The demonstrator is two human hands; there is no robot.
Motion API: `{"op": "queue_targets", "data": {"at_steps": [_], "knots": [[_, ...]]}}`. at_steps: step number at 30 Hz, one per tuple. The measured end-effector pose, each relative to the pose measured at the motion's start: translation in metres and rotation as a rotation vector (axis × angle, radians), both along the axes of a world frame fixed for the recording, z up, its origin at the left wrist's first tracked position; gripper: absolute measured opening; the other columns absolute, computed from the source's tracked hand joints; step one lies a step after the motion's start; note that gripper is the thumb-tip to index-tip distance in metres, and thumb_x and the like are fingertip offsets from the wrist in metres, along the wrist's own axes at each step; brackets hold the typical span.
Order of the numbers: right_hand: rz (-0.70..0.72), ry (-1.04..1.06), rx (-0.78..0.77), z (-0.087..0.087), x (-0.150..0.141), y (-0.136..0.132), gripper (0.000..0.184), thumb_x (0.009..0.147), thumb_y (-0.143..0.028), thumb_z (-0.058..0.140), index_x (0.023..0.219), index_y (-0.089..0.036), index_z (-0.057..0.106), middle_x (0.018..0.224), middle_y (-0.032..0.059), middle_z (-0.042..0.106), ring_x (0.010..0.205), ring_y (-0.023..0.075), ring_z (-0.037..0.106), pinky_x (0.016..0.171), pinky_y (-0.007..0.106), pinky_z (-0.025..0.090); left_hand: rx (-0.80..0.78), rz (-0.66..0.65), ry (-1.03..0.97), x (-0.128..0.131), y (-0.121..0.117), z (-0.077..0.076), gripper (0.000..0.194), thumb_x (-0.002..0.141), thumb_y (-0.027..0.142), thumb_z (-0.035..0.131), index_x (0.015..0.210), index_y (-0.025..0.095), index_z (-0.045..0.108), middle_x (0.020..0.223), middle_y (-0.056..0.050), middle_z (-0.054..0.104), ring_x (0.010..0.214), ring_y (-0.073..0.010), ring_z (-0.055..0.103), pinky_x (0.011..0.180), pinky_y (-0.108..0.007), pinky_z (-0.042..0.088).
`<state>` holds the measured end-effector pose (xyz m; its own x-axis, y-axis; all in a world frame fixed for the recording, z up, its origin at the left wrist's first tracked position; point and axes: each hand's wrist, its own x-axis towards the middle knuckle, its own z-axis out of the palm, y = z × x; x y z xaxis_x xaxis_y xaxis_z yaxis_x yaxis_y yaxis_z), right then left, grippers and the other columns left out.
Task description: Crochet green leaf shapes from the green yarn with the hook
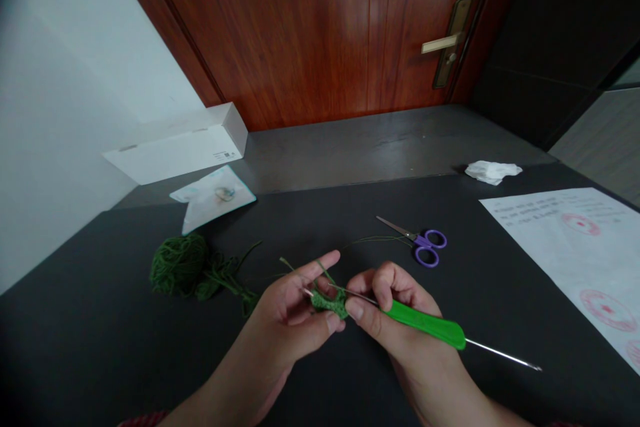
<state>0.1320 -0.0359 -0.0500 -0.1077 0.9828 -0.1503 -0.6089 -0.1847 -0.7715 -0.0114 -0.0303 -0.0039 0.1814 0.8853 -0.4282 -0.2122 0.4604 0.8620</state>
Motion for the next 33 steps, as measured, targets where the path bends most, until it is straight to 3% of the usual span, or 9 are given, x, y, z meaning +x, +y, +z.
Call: {"op": "queue_targets", "data": {"at_steps": [8,19,25,30,33], "knots": [[-0.011,-0.079,0.059,0.0,0.001,-0.002,0.036,0.068,-0.019,0.084,0.061,-0.022,0.049,0.075,-0.0011,0.067,0.068,0.0138,0.061,0.067,0.026,0.051,-0.033,-0.009,-0.003,0.001,-0.002,0.002,0.074,0.063,0.01,0.07,0.135,0.013,0.052,0.075,0.004,0.061,0.074,-0.0112,0.057,0.077,-0.027,0.044],[-0.055,-0.295,0.234,0.005,0.001,-0.008,0.035,0.073,-0.023,0.08,0.06,-0.024,0.048,0.073,0.0002,0.066,0.064,0.0172,0.064,0.059,0.029,0.053,0.057,-0.15,0.066,-0.005,-0.002,-0.005,0.07,0.07,0.011,0.061,0.138,0.014,0.048,0.07,0.006,0.055,0.067,-0.0099,0.049,0.07,-0.026,0.038],[-0.075,-0.539,0.475,0.003,0.004,-0.009,0.032,0.076,-0.012,0.075,0.06,-0.024,0.05,0.074,-0.0008,0.066,0.067,0.0155,0.061,0.059,0.026,0.05,0.091,-0.153,0.086,-0.005,0.0,-0.011,0.065,0.07,0.009,0.059,0.135,0.012,0.052,0.067,0.006,0.053,0.066,-0.0102,0.048,0.071,-0.027,0.037],[0.03,-0.243,0.163,-0.003,0.001,0.006,0.035,0.071,-0.019,0.081,0.06,-0.022,0.048,0.076,-0.0008,0.065,0.067,0.015,0.061,0.064,0.028,0.048,0.094,-0.025,0.057,-0.005,0.002,-0.015,0.071,0.07,0.012,0.067,0.138,0.013,0.048,0.072,0.005,0.056,0.068,-0.0109,0.051,0.075,-0.029,0.039],[0.031,-0.156,0.115,-0.002,-0.003,0.016,0.037,0.072,-0.023,0.08,0.065,-0.022,0.044,0.072,-0.0035,0.062,0.067,0.0128,0.057,0.066,0.026,0.046,0.105,0.048,-0.012,-0.006,0.004,-0.016,0.072,0.068,0.013,0.073,0.137,0.014,0.05,0.079,0.002,0.061,0.078,-0.013,0.057,0.086,-0.031,0.041]]}}
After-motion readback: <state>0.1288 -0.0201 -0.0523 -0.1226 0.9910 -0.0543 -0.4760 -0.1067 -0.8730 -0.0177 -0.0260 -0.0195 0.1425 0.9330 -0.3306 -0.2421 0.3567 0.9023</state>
